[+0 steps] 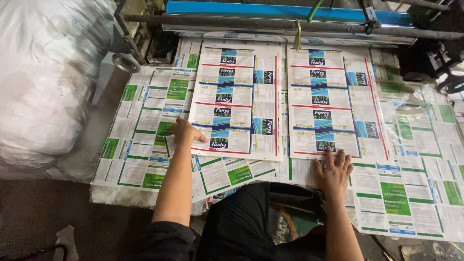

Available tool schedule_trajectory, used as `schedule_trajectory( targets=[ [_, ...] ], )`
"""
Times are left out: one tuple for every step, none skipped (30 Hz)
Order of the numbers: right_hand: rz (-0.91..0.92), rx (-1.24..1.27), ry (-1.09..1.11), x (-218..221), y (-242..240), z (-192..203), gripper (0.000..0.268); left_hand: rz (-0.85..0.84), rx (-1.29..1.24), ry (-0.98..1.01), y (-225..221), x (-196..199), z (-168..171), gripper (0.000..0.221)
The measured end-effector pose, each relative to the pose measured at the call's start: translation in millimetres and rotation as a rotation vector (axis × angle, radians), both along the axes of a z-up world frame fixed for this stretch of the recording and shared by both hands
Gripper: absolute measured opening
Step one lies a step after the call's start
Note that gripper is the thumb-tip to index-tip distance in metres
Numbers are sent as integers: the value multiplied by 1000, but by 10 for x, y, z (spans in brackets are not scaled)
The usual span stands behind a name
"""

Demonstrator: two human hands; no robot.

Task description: Operating a screen printing machine to print product labels on sheets of paper.

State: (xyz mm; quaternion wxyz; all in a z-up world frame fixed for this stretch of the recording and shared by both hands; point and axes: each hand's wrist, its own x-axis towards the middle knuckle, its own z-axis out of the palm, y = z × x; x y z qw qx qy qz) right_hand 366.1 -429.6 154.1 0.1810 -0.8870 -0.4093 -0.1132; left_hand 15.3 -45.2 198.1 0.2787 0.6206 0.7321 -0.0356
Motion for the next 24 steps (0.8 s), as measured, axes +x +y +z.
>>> schedule_trajectory(
  targets=[
    [0,2,-2,-3,0,0,69,-9,6,-29,-1,-6,-14,149],
    [1,3,-4,-6,-1,2,69,-18,12,-58,-5,-12,-27,154],
    [-2,5,-4,-9,7,13,69,-21,13,-57,-36,7,46,154],
    [-11,-13,-5,-12,15,24,69,-8,2,-68,-68,26,119,154],
    [-19,-33,-7,-13,13,37,69,5,-12,-80,-110,44,185,154],
    [-21,-34,-6,-18,13,44,69,3,-13,-79,-150,47,228,154],
    [-17,-22,3,-24,12,52,70,-16,6,-62,-186,52,274,149],
    [-12,-9,12,-30,10,60,70,-35,26,-45,-225,57,321,144],
    [-17,-7,12,-42,13,76,70,-40,28,-45,-229,36,274,144],
    [-12,12,12,-52,16,94,71,-58,62,-67,-233,15,229,133],
    [-8,30,13,-63,19,113,72,-77,96,-88,-231,0,187,123],
    [-15,33,13,-62,19,109,72,-84,98,-88,-212,-24,139,123],
    [3,119,7,-66,11,105,71,-94,129,-128,-193,-47,91,117],
    [21,205,0,-73,4,101,71,-105,159,-167,-172,-73,42,111],
    [13,204,-2,-119,-11,177,71,-113,158,-170,-171,-81,-5,111],
    [-4,222,-81,-166,-24,254,62,-127,191,-177,-169,-90,-53,113],
    [-18,243,-163,-198,-15,337,54,-141,229,-187,-150,-88,-89,115],
    [-26,245,-168,-217,-40,294,54,-148,231,-192,-147,-86,-76,115],
    [17,360,-115,-225,-46,253,39,-155,239,-195,-134,-82,-60,117],
    [62,475,-62,-232,-49,210,24,-162,247,-198,-118,-77,-45,119],
    [59,475,-64,-317,11,260,24,-165,247,-200,-75,-86,-70,119],
    [84,533,-2,-400,73,305,20,-173,237,-225,-32,-93,-100,120],
    [105,586,67,-523,102,328,17,-183,221,-243,-17,-134,-146,121],
    [99,581,71,-582,145,318,17,-188,216,-239,-10,-187,-233,121]
  ],
)
